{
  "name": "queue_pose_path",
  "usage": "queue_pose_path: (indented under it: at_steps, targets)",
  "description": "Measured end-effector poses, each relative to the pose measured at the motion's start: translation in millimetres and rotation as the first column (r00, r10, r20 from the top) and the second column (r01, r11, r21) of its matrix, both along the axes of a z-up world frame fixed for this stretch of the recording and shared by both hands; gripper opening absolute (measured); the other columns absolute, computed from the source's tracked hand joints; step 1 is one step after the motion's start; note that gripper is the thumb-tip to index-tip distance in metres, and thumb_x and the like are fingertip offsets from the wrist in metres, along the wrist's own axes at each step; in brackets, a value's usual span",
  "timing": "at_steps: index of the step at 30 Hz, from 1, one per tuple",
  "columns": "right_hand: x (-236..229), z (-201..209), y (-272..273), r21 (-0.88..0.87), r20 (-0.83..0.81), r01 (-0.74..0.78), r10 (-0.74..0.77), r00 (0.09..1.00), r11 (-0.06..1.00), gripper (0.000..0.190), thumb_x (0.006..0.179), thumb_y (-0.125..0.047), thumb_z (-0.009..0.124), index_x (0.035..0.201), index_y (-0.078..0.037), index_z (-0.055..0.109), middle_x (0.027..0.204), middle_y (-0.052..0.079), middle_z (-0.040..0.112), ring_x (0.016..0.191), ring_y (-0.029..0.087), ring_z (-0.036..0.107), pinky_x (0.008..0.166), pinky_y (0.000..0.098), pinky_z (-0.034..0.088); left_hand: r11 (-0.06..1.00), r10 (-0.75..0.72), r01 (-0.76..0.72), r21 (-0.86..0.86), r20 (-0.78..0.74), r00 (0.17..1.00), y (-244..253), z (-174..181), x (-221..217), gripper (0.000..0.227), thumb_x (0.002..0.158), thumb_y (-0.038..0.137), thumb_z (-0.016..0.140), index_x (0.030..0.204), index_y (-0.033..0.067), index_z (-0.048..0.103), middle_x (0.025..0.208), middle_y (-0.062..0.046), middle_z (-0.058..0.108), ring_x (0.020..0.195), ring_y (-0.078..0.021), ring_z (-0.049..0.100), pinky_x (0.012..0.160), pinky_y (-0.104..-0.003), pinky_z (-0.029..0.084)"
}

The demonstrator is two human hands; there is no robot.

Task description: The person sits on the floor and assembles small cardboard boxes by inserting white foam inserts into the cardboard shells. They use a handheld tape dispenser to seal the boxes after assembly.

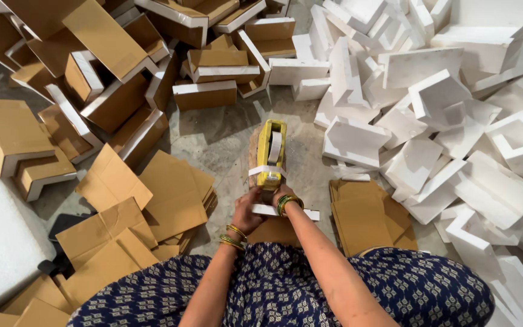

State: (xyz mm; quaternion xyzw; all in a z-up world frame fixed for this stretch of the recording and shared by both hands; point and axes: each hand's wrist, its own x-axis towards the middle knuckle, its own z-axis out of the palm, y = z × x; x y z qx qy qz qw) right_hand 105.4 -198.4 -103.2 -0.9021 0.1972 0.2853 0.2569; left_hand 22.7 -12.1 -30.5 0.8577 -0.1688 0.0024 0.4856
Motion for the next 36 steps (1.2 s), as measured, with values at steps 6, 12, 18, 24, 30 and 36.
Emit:
queue_pose_path:
  at_steps: [6,12,18,24,30,36]
  targets:
    - [-28.8,26.3,2.2,-0.022,0.100,-0.004,0.006,0.995,1.000,0.036,0.087,-0.036,0.070,0.107,-0.007,0.079,0.113,0.021,0.076,0.106,0.035,0.072,0.092,0.0407,0.056,0.971,0.016,0.034,0.238,-0.206,0.978,12.6,-59.2,1.1,0.073,0.062,0.038,0.089,0.126,0.0200,0.059,0.111,-0.006,0.073,0.114,-0.0295,0.064,0.105,-0.047,0.035]
    - [-80.7,109.1,7.0,-0.023,0.178,-0.556,0.551,0.815,0.831,0.060,0.087,-0.062,0.072,0.115,-0.009,0.069,0.098,0.019,0.074,0.091,0.036,0.071,0.084,0.0456,0.054,0.927,0.054,-0.021,0.375,-0.076,0.996,10.4,-87.0,-9.2,0.065,0.071,0.044,0.086,0.125,0.0184,0.060,0.110,-0.009,0.073,0.113,-0.0336,0.062,0.100,-0.050,0.039]
    - [-100.5,153.8,9.2,-0.152,0.406,-0.474,0.492,0.770,0.867,0.052,0.088,-0.053,0.074,0.120,-0.012,0.067,0.097,0.011,0.078,0.083,0.026,0.075,0.078,0.0372,0.059,0.989,-0.078,-0.012,-0.146,-0.596,0.799,45.3,-40.6,12.2,0.096,0.070,0.034,0.090,0.148,0.0099,0.039,0.113,-0.018,0.069,0.101,-0.0274,0.069,0.091,-0.045,0.056]
    - [-103.3,201.3,1.7,0.471,0.749,-0.155,-0.301,0.590,0.869,0.047,0.084,-0.040,0.081,0.108,-0.001,0.071,0.089,0.011,0.076,0.079,0.015,0.071,0.069,0.0295,0.058,0.845,-0.334,0.055,-0.532,-0.444,0.831,71.4,76.9,11.4,0.087,0.072,0.027,0.089,0.143,0.0112,0.041,0.119,-0.015,0.070,0.107,-0.0233,0.070,0.093,-0.039,0.058]
    - [-110.6,178.6,-36.9,0.501,0.424,0.017,-0.263,0.867,0.865,0.068,0.088,-0.057,0.069,0.128,-0.004,0.055,0.081,0.011,0.069,0.068,0.013,0.064,0.062,0.0306,0.055,0.990,0.003,0.102,0.094,-0.748,0.664,40.7,141.9,-55.4,0.049,0.083,0.036,0.075,0.120,0.0056,0.067,0.105,-0.015,0.077,0.086,-0.0285,0.072,0.075,-0.040,0.060]
    - [-113.7,160.4,-172.5,0.537,0.289,0.105,-0.300,0.909,0.837,0.072,0.087,-0.062,0.063,0.129,-0.003,0.063,0.109,0.010,0.075,0.084,0.014,0.073,0.066,0.0265,0.059,0.979,-0.035,-0.157,-0.128,-0.869,0.493,94.5,163.4,7.5,0.041,0.090,0.036,0.071,0.112,0.0021,0.073,0.095,-0.012,0.072,0.073,-0.0206,0.063,0.061,-0.035,0.052]
